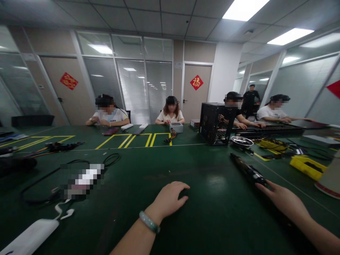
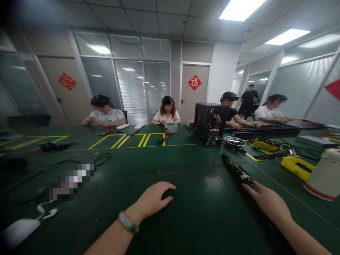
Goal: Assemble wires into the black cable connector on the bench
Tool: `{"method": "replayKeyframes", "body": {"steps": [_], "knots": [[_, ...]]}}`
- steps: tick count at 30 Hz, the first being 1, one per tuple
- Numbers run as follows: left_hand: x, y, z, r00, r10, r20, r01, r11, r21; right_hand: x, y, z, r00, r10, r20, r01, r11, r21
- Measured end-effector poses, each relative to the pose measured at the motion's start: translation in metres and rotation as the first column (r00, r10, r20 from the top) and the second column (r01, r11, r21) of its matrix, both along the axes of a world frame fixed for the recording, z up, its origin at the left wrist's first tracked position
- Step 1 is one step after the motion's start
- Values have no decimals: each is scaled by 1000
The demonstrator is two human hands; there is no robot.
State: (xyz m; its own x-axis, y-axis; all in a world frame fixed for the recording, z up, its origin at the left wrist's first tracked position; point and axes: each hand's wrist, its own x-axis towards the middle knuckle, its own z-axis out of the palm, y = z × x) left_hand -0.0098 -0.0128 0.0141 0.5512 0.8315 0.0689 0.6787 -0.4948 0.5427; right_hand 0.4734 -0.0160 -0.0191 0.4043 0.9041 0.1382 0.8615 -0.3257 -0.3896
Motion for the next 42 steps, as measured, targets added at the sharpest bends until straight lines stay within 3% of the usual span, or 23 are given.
{"method": "replayKeyframes", "body": {"steps": [4,6,8,13,16,22,25,27,31,35,37,42], "knots": [[1,0,-1,999,41,3,-41,992,121,-83,7,16,951,264,-164,-284,952,-115],[3,0,1,998,62,4,-62,972,227,-131,9,25,873,437,-219,-467,877,-114],[3,0,3,998,64,-16,-56,944,324,-178,11,32,765,606,-216,-635,767,-96],[-4,4,-1,992,83,-94,-41,921,388,-274,28,39,593,805,-17,-800,588,-118],[-12,9,-6,978,180,-108,-130,923,362,-303,40,34,568,823,2,-818,565,-110],[-16,15,-8,968,229,-106,-178,918,354,-302,40,34,591,806,-23,-806,590,-45],[-14,15,-7,966,238,-101,-189,918,349,-285,31,43,668,743,-33,-744,668,2],[-13,13,-6,965,239,-104,-190,919,346,-273,24,49,700,714,-23,-714,697,-69],[-12,7,1,962,236,-139,-182,931,316,-259,9,52,615,788,-39,-766,585,-267],[-15,0,8,965,216,-149,-169,946,275,-267,2,49,624,779,-55,-759,588,-282],[-17,-4,12,970,188,-153,-144,954,261,-272,4,50,619,777,-118,-765,561,-317],[-19,-10,17,970,145,-193,-99,968,230,-276,13,54,444,827,-344,-882,337,-329]]}}
